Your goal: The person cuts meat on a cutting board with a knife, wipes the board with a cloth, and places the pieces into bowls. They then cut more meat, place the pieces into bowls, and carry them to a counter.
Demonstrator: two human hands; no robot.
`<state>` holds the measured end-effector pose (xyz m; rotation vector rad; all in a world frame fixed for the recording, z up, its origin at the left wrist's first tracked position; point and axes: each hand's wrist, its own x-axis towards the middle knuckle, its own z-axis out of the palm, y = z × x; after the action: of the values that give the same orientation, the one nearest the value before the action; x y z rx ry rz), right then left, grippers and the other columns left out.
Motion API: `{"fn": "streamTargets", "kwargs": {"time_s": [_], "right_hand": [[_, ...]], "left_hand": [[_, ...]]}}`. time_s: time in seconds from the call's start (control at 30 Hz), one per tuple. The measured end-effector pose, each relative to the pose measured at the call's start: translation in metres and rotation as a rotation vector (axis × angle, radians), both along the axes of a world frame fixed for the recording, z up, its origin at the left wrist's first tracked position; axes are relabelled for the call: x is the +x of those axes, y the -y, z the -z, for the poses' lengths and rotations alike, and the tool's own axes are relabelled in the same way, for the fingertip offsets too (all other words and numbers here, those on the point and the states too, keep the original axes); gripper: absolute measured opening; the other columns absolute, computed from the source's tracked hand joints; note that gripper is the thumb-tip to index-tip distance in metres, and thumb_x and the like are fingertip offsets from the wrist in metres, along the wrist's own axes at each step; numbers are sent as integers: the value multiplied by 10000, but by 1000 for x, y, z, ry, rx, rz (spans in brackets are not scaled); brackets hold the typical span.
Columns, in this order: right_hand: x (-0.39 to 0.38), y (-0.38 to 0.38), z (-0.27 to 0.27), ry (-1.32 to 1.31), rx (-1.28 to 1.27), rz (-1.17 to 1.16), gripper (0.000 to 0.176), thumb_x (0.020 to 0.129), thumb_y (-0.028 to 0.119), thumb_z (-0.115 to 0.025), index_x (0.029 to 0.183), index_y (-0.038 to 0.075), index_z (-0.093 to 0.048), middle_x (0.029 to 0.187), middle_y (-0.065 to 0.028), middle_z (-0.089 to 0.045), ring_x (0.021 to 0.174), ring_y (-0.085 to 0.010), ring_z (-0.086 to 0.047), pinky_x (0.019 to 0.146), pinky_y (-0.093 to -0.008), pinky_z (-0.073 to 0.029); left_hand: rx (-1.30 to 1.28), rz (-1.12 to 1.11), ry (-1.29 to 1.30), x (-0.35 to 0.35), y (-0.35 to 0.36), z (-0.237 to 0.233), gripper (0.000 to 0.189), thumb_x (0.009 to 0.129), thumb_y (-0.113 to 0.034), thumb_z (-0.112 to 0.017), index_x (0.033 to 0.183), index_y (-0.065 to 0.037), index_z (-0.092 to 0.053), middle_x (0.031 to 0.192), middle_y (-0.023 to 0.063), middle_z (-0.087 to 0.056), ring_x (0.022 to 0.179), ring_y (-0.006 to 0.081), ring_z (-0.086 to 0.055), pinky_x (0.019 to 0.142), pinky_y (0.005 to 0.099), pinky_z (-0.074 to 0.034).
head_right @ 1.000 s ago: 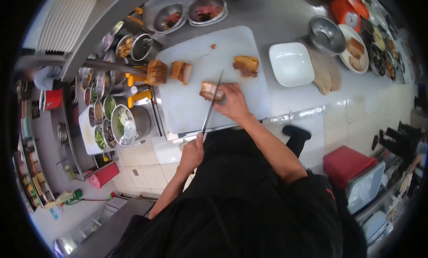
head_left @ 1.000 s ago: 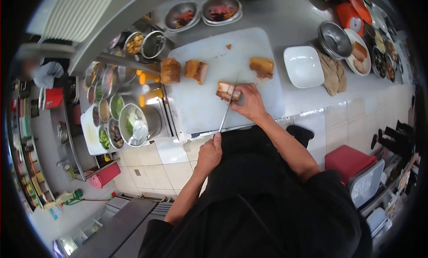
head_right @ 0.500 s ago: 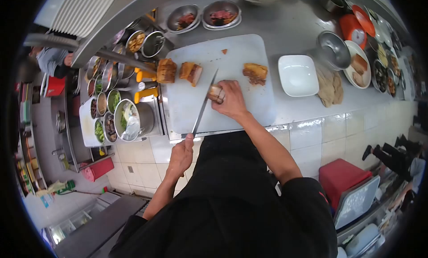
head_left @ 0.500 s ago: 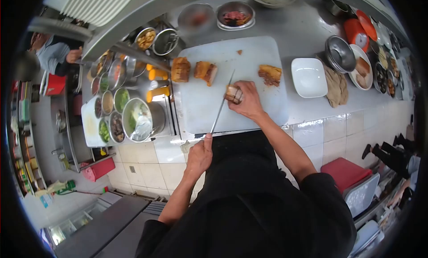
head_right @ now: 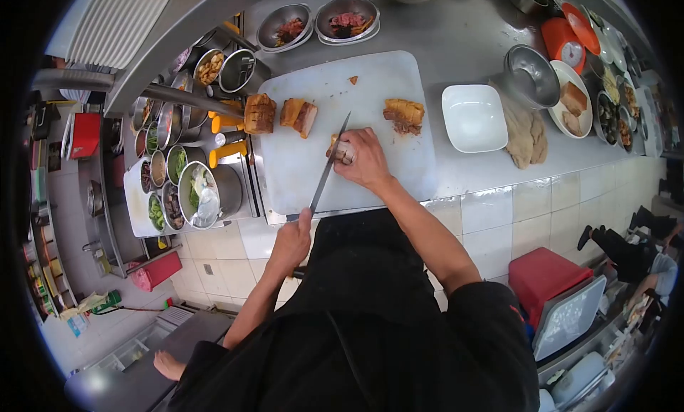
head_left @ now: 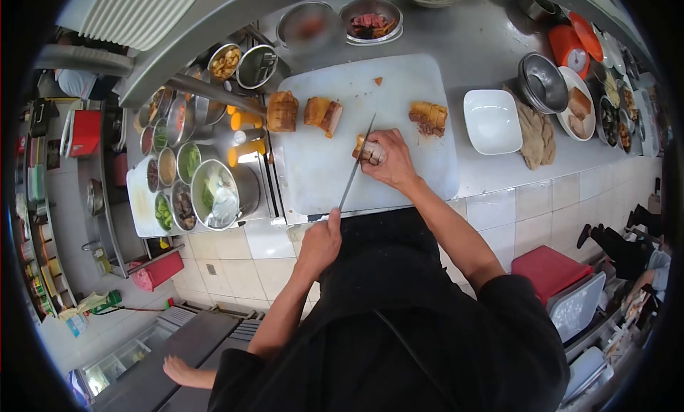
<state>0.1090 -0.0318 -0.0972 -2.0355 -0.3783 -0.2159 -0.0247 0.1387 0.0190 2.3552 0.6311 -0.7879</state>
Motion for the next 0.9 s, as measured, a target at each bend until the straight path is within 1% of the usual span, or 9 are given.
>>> {"fn": "streamTargets", "kwargs": {"time_s": [0.17, 0.4, 0.47, 0.53, 0.57, 0.67, 0.73, 0.8, 0.9], "right_hand": [[-2, -2, 0, -23, -39, 28, 458, 582, 126, -746, 1001, 36, -584, 984, -143, -606, 962, -341, -538, 852, -417, -479], [-2, -6, -29, 76, -146, 35, 467, 621, 176, -740, 1040, 55, -574, 1109, -135, -569, 1060, -339, -504, 919, -415, -424], [3, -11, -33, 260, -308, -40, 414, 658, 225, -740, 1009, 61, -592, 1147, -115, -557, 1087, -317, -496, 928, -415, -401], [8, -11, -18, 197, -353, -169, 368, 682, 220, -730, 991, 65, -602, 1150, -106, -556, 1092, -311, -493, 923, -426, -398], [10, -8, -9, 132, -396, -287, 323, 706, 216, -720, 972, 68, -613, 1154, -98, -555, 1098, -304, -490, 917, -436, -395], [-1, 13, -12, 100, -398, -285, 237, 702, 158, -676, 913, 66, -618, 1112, -94, -542, 1072, -293, -485, 895, -437, -389], [-3, 22, -27, 108, -437, -292, 241, 703, 134, -670, 927, 66, -614, 1115, -94, -539, 1071, -296, -484, 894, -434, -392], [4, 14, -47, 112, -459, -303, 248, 704, 110, -664, 941, 66, -610, 1118, -94, -535, 1070, -298, -484, 894, -431, -394], [55, -27, -55, 345, -364, -196, 271, 722, 93, -664, 988, 73, -616, 1112, -95, -554, 1095, -308, -480, 904, -444, -391]], "left_hand": [[-41, 18, 103, -12, -3, 35, 712, 1014, -496, -309, 814, 102, -640, 860, 391, -597, 921, 551, -566, 831, 557, -446], [-134, -144, 125, -12, -3, 4, 718, 1009, -534, -289, 857, 83, -623, 845, 354, -604, 890, 533, -574, 795, 520, -441], [-160, -189, 128, -17, -10, 0, 715, 1008, -536, -288, 862, 81, -617, 840, 347, -604, 890, 526, -575, 796, 510, -441], [-138, -224, 131, -23, -21, -4, 700, 1004, -537, -298, 870, 77, -608, 841, 336, -607, 899, 519, -574, 807, 504, -440], [-119, -218, 147, -27, -23, -10, 687, 1002, -534, -309, 854, 70, -601, 804, 313, -604, 839, 485, -587, 774, 486, -444], [-138, -353, 60, -45, -31, -17, 682, 1000, -533, -320, 826, 71, -584, 732, 263, -591, 723, 415, -574, 719, 458, -447], [-145, -407, 98, -68, -41, 1, 692, 997, -548, -329, 773, 59, -574, 631, 175, -553, 610, 276, -533, 639, 416, -443], [-120, -404, 86, -77, -45, 2, 699, 995, -559, -329, 759, 50, -579, 622, 156, -547, 610, 244, -540, 626, 403, -442], [-137, -424, 67, -80, -44, 0, 702, 992, -573, -329, 782, 42, -594, 621, 139, -556, 601, 232, -564, 611, 392, -446]]}}
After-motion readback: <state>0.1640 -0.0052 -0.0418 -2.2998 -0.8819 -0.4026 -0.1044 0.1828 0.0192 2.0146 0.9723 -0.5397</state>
